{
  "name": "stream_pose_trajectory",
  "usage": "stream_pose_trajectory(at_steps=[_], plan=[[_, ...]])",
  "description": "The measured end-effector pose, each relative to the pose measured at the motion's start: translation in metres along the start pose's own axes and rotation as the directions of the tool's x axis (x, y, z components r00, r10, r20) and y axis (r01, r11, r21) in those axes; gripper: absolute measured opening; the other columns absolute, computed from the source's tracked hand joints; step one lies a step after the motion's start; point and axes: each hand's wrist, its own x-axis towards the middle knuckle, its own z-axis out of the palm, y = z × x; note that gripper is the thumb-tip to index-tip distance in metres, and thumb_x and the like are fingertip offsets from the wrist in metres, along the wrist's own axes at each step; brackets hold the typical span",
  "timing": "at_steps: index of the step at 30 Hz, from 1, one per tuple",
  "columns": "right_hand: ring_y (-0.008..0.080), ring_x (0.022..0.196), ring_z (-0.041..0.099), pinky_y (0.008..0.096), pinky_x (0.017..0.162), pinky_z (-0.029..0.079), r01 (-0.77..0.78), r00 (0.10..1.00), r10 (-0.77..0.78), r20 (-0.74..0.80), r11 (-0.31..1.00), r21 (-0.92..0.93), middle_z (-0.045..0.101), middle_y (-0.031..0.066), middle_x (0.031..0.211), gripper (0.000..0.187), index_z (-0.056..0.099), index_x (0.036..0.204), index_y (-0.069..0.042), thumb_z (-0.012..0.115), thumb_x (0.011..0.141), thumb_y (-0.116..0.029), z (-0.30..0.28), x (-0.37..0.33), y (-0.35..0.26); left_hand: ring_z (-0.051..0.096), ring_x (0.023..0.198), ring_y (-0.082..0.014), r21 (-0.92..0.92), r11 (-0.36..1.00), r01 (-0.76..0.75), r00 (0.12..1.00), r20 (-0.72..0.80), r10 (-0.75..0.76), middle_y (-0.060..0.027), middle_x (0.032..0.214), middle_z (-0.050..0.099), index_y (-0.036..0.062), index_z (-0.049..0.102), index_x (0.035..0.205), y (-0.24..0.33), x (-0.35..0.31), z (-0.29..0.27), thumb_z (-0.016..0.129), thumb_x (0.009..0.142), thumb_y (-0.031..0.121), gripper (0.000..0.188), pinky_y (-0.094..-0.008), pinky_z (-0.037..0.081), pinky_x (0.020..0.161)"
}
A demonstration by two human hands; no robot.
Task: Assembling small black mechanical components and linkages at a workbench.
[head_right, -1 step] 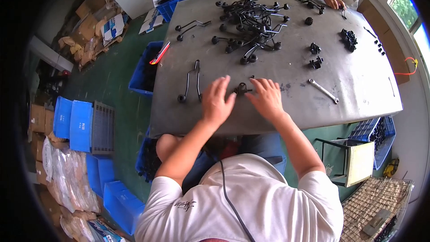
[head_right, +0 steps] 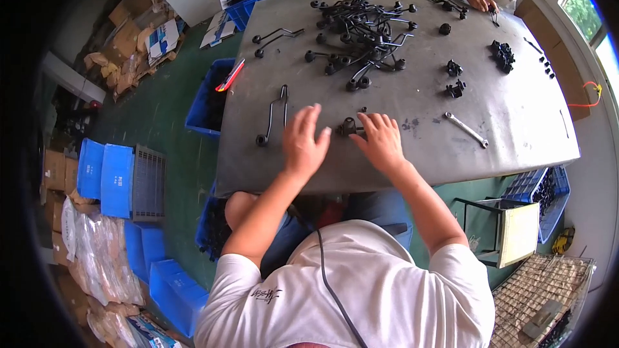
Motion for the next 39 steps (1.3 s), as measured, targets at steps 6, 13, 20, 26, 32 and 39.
stream_pose_trajectory(at_steps=[6,13,20,26,32,39], plan=[[0.0289,0.105,0.057,0.042,0.09,0.044,-0.091,0.987,0.09,0.135,0.996,-0.005,0.062,0.0092,0.109,0.049,0.056,0.129,-0.008,0.069,0.085,-0.024,0.012,0.008,-0.014,0.055,0.117,-0.0354,0.289,0.931,0.222,0.975,-0.063,-0.213,-0.0156,0.128,0.057,0.006,0.053,0.132,-0.075,-0.007,-0.037,0.073,0.081,0.018,0.056,-0.0454,0.044,0.1],[0.0364,0.101,0.06,0.0449,0.089,0.049,-0.14,0.978,0.088,0.19,0.95,0.279,0.061,0.016,0.107,0.042,0.056,0.126,-0.009,0.064,0.085,-0.012,0.017,0.019,-0.01,0.063,0.101,-0.0341,0.344,0.855,0.388,0.872,0.162,-0.461,-0.0144,0.106,0.066,0.005,0.063,0.116,-0.097,-0.025,-0.037,0.068,0.086,0.023,0.036,-0.0471,0.049,0.087],[0.0333,0.091,0.064,0.0417,0.082,0.053,-0.24,0.944,0.146,0.297,0.921,0.308,0.061,0.0168,0.102,0.034,0.059,0.118,-0.007,0.063,0.084,-0.006,0.012,0.032,-0.003,0.066,0.085,-0.0332,0.203,0.915,0.349,0.903,0.19,-0.386,-0.0115,0.086,0.068,0.0063,0.065,0.092,-0.079,-0.025,-0.038,0.071,0.082,0.02,0.018,-0.0463,0.051,0.076],[0.0168,0.08,0.063,0.031,0.071,0.051,-0.355,0.933,0.25,0.26,0.76,0.544,0.058,0.0097,0.093,0.041,0.061,0.123,-0.009,0.066,0.083,-0.002,0.011,0.039,-0.018,0.066,0.081,-0.036,0.03,0.938,0.347,0.895,0.287,-0.34,-0.0145,0.084,0.068,0.0045,0.062,0.086,-0.059,-0.032,-0.031,0.073,0.08,0.024,0.023,-0.0471,0.052,0.071],[0.0195,0.074,0.062,0.032,0.07,0.052,-0.279,0.958,0.18,0.223,0.755,0.593,0.058,0.01,0.093,0.037,0.064,0.121,-0.01,0.064,0.085,-0.001,0.007,0.044,-0.048,0.066,0.081,-0.0339,-0.143,0.878,0.458,0.827,0.432,-0.361,-0.0141,0.083,0.068,0.0054,0.062,0.096,-0.042,-0.033,-0.032,0.073,0.083,0.026,0.027,-0.0455,0.052,0.072],[0.0215,0.076,0.063,0.0315,0.071,0.053,-0.205,0.968,0.095,0.23,0.832,0.516,0.059,0.0115,0.095,0.034,0.064,0.119,-0.009,0.065,0.085,-0.003,0.011,0.054,-0.066,0.065,0.093,-0.0297,-0.332,0.933,0.14,0.985,0.14,-0.098,-0.011,0.102,0.067,0.0075,0.063,0.113,-0.045,-0.017,-0.042,0.072,0.082,0.011,0.032,-0.041,0.052,0.078]])
